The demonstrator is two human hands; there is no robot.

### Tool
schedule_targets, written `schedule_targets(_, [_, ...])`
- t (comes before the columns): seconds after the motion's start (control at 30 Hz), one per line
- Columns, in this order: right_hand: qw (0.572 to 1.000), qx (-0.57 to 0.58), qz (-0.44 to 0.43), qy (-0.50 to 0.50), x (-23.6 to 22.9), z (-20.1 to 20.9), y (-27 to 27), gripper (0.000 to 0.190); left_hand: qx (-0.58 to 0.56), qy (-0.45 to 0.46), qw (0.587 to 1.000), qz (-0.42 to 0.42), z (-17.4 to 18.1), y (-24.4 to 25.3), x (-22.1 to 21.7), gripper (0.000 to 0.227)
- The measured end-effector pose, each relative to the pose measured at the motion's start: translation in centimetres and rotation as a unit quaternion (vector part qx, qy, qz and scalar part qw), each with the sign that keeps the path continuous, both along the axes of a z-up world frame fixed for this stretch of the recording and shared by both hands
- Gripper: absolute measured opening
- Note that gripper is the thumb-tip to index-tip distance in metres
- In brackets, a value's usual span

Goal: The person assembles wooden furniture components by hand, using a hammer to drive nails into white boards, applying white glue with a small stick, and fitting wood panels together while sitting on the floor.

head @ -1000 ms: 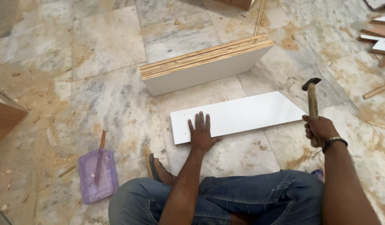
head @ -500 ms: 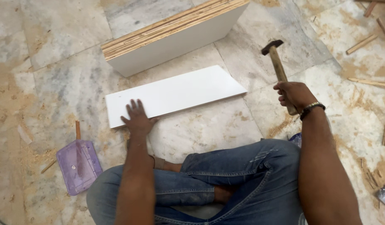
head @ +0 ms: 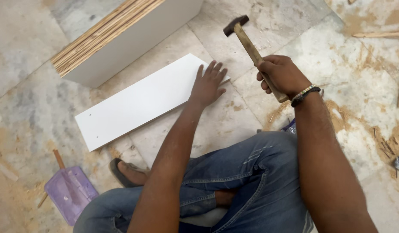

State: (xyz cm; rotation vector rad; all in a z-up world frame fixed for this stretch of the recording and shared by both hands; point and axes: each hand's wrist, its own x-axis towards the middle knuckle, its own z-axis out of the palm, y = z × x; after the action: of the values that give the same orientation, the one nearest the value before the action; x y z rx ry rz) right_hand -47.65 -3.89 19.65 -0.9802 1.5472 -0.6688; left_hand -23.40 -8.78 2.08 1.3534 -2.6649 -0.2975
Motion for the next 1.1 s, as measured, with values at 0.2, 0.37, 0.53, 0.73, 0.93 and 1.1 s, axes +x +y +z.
schedule_targets(0.2, [0.997, -0.031, -0.029, -0.07, 0.0, 0.0, -0.9, 0.027, -0.051, 0.031, 0.998, -0.037, -1.5, -1.8, -2.0, 0.028])
schedule_targets(0.37, [0.996, -0.038, -0.001, -0.075, 0.5, 1.0, -0.8, 0.022, -0.039, 0.056, 0.996, -0.06, 0.0, 0.5, -1.0, 0.021])
schedule_targets(0.53, [0.991, -0.061, 0.051, -0.106, -0.9, 0.1, 0.7, 0.025, 0.03, 0.048, 0.995, -0.084, 0.9, 4.7, 0.4, 0.024])
schedule_targets(0.73, [0.979, -0.055, 0.152, -0.125, -5.9, -6.4, 6.2, 0.047, 0.006, 0.103, 0.994, -0.047, -0.8, 6.9, 2.4, 0.069])
schedule_targets(0.93, [0.974, 0.146, 0.113, -0.129, -7.9, -11.8, 10.5, 0.057, 0.017, 0.129, 0.988, 0.081, -0.7, 6.8, 1.8, 0.134])
schedule_targets(1.1, [0.911, 0.312, 0.253, -0.098, -8.9, -13.6, 9.7, 0.062, 0.016, 0.116, 0.99, 0.083, -1.1, 6.8, 1.5, 0.135])
